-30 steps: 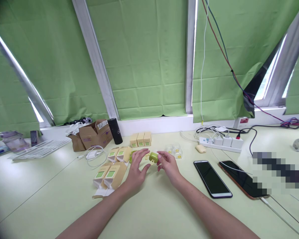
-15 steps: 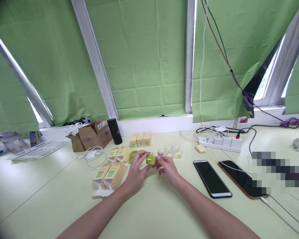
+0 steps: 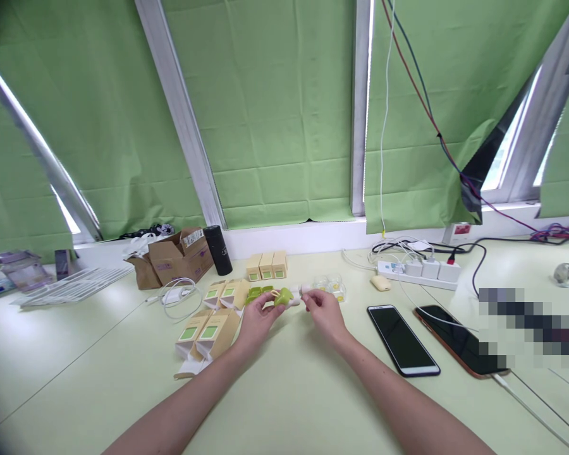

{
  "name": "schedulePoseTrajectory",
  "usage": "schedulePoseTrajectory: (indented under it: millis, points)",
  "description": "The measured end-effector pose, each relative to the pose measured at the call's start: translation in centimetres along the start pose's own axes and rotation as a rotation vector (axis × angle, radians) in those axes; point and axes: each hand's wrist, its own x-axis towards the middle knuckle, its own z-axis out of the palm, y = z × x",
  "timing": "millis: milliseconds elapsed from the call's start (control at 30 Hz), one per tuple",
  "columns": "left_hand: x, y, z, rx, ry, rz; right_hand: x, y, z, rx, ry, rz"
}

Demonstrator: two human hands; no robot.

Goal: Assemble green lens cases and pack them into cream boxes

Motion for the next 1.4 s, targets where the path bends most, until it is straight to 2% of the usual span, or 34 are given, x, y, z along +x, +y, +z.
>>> schedulePoseTrajectory:
  millis: [133,233,333,500,667,800,967,1100,1233,1400]
  points:
    - [0.3,0.0,-0.2,-0.042,-0.009,-0.046,0.5,0.7,-1.5,-0.569,0.148,-0.157]
    - [0.3,0.1,-0.3,-0.011,0.015,-0.034,0.7,1.0,-2.3,-0.881,0.183,-0.349]
    - [0.4,0.2,-0.4,0.024,0.026,-0.031,0.8,1.2,-2.7,-1.067,0.182,-0.436]
    - [0.7,-0.7,-0.6,0.01,0.062,-0.039,1.2,1.6,-2.8,-1.206,0.116,-0.428]
    - [0.9,-1.3,-0.7,-0.094,0.072,-0.115,1.1,1.4,-2.6,-1.196,0.115,-0.42]
    - [0.6,-1.0,-0.6,-0.158,0.071,-0.114,0.2,0.5,-1.8,-1.116,0.082,-0.473]
    - [0.4,-0.4,-0.3,-0.192,0.064,-0.108,-1.5,-0.8,-0.1,-1.047,-0.064,-0.606]
    - [0.3,-0.1,-0.2,-0.191,0.074,-0.111,-2.7,-1.6,0.9,-1.01,-0.192,-0.612]
    - [0.3,0.0,-0.1,-0.185,0.096,-0.111,-2.9,-2.0,0.8,-0.89,-0.238,-0.505]
    - [0.4,-0.1,-0.2,-0.185,0.112,-0.112,-1.8,-0.1,0.2,-0.594,-0.257,-0.22]
